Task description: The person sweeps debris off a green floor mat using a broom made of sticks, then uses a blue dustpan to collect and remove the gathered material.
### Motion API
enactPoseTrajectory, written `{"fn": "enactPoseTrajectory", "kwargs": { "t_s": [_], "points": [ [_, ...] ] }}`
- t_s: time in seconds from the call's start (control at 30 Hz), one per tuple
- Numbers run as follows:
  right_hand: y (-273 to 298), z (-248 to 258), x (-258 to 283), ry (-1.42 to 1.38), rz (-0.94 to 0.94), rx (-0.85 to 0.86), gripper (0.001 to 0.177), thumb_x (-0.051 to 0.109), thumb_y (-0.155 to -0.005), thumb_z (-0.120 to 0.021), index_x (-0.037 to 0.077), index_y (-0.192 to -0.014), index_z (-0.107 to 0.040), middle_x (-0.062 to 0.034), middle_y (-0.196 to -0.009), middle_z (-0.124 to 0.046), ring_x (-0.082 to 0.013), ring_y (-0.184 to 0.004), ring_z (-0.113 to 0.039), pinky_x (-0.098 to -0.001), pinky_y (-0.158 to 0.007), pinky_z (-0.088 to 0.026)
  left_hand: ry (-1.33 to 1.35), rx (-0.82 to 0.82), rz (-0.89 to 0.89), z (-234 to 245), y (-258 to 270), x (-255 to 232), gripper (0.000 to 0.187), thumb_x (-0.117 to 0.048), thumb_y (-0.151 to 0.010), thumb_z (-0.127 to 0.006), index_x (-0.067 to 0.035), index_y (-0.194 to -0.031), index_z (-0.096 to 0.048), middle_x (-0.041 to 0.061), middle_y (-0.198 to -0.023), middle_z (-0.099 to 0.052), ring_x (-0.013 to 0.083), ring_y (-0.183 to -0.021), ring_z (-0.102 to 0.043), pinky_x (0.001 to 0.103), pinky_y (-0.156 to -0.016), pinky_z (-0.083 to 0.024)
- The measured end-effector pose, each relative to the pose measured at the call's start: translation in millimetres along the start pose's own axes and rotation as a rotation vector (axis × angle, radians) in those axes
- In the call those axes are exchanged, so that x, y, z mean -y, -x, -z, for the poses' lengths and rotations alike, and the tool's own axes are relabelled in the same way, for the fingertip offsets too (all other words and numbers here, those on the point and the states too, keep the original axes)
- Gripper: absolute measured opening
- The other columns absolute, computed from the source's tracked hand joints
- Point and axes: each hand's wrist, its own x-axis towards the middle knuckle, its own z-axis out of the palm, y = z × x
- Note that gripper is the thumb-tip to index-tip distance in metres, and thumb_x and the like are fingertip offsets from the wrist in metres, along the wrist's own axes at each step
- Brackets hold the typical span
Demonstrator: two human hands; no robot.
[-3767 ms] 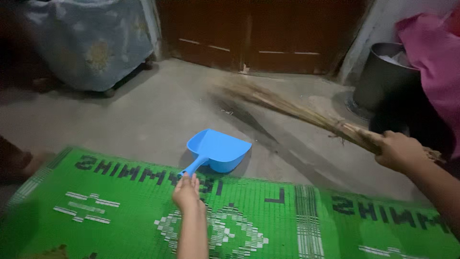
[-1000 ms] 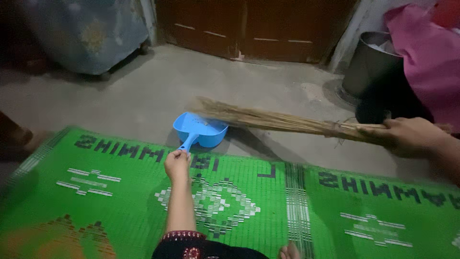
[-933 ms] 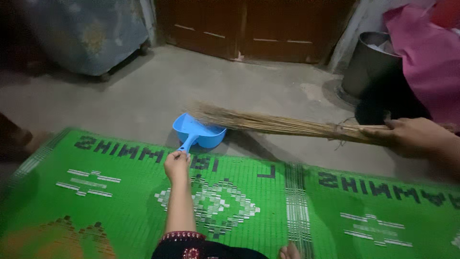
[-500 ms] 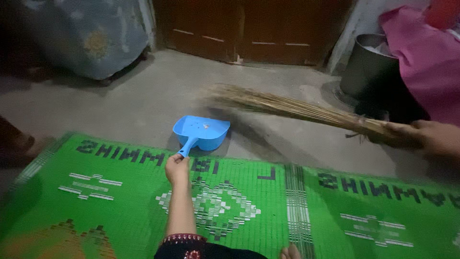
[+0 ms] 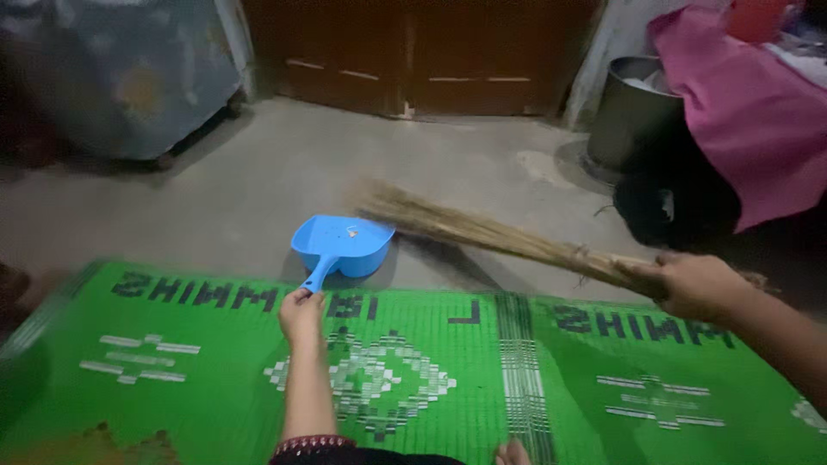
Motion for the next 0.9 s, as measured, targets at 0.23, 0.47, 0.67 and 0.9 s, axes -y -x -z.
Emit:
{"fn": "enactPoseTrajectory", "kwargs": {
  "t_s": [0.23, 0.47, 0.67, 0.9],
  "points": [
    [43.6, -27.5, -6.6, -0.136, -0.152, 0.253, 0.086, 0.052, -0.089, -0.068, 0.057, -0.157, -0.017, -0.0026, -0.121, -0.064, -0.0173, -0.104, -0.069, -0.0346, -0.089, -0.062, -0.099, -0.059, 0.041, 1.5, 5.3, -1.5, 0.026, -0.008, -0.087, -0.074, 0.004, -0.108, -0.065, 0.008, -0.093, -0.068, 0.0145, -0.076, -0.064, 0.026, -0.064, -0.049],
    [77.2, -58.8, -1.0, -0.394, -0.266, 0.196, 0.084, 0.051, -0.088, -0.069, 0.057, -0.157, -0.021, -0.0055, -0.118, -0.066, -0.0195, -0.102, -0.068, -0.0365, -0.091, -0.062, 0.233, -0.013, 0.125, -7.9, -27.4, 43.6, 0.028, -0.023, -0.102, -0.062, 0.005, -0.098, -0.061, 0.013, -0.091, -0.070, 0.0206, -0.077, -0.069, 0.031, -0.067, -0.056],
    [56.8, -48.3, 27.7, -0.351, -0.390, 0.274, 0.078, 0.052, -0.095, -0.062, 0.059, -0.161, -0.021, -0.0084, -0.113, -0.070, -0.0203, -0.088, -0.074, -0.0361, -0.082, -0.066, -0.011, -0.096, 0.105, -13.8, -4.2, 19.6, 0.037, -0.028, -0.103, -0.055, 0.008, -0.112, -0.060, 0.022, -0.108, -0.072, 0.0299, -0.094, -0.073, 0.039, -0.083, -0.060],
    [45.5, -47.9, 61.9, -0.464, -0.417, 0.211, 0.067, 0.048, -0.100, -0.052, 0.053, -0.160, -0.024, -0.0063, -0.096, -0.079, -0.0204, -0.073, -0.073, -0.0392, -0.071, -0.067, 0.451, -0.097, 0.216, -10.8, -11.2, 21.5, 0.051, -0.032, -0.108, -0.050, 0.017, -0.122, -0.052, 0.030, -0.117, -0.067, 0.0373, -0.105, -0.072, 0.041, -0.091, -0.062]
  ]
}}
